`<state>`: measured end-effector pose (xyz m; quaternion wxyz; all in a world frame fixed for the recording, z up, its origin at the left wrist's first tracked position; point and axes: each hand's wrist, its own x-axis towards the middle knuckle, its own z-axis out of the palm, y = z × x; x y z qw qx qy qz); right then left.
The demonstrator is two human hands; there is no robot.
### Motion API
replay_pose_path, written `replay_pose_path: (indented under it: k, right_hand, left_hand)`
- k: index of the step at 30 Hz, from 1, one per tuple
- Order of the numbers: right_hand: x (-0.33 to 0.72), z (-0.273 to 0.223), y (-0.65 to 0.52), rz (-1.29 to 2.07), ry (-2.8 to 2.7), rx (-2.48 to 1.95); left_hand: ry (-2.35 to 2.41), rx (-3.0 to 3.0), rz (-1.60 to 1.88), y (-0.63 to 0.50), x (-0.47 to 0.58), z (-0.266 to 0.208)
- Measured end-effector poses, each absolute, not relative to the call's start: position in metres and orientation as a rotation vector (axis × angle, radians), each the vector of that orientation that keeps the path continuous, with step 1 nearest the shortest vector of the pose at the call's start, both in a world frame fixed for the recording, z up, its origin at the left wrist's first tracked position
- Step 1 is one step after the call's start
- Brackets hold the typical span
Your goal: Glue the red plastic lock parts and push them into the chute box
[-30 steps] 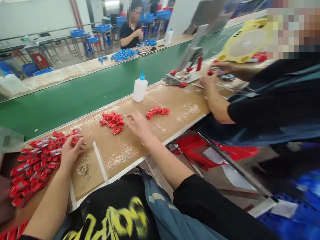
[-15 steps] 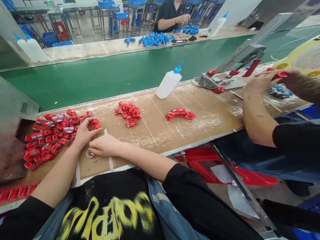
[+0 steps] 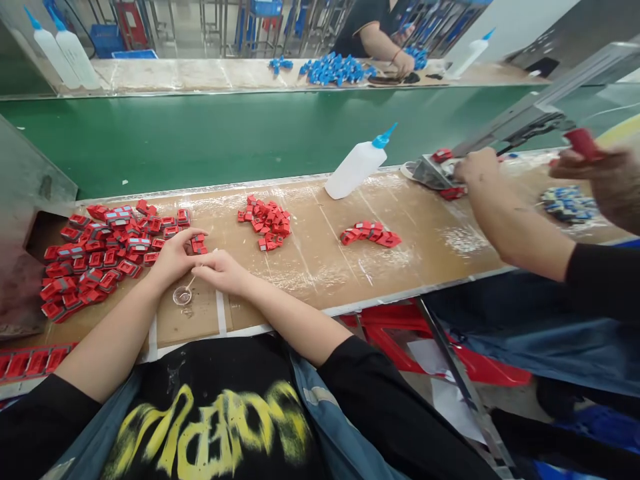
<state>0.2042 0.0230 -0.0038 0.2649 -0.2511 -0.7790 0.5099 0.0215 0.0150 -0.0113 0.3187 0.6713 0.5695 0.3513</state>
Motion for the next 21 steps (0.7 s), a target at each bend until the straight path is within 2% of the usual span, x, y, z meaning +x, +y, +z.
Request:
replay_pose_path:
  k: [5, 21]
  right_hand:
    - [0.213, -0.011, 0.048, 1.208, -1.657, -0.915]
    - [0.21, -0.025, 0.062, 1.081, -1.781, -0.906]
  left_hand:
    - [1.561, 1.794, 0.882, 0.017, 0.022, -0.011]
    - [1.633, 1.79, 0.814, 0.017, 0.026, -0.005]
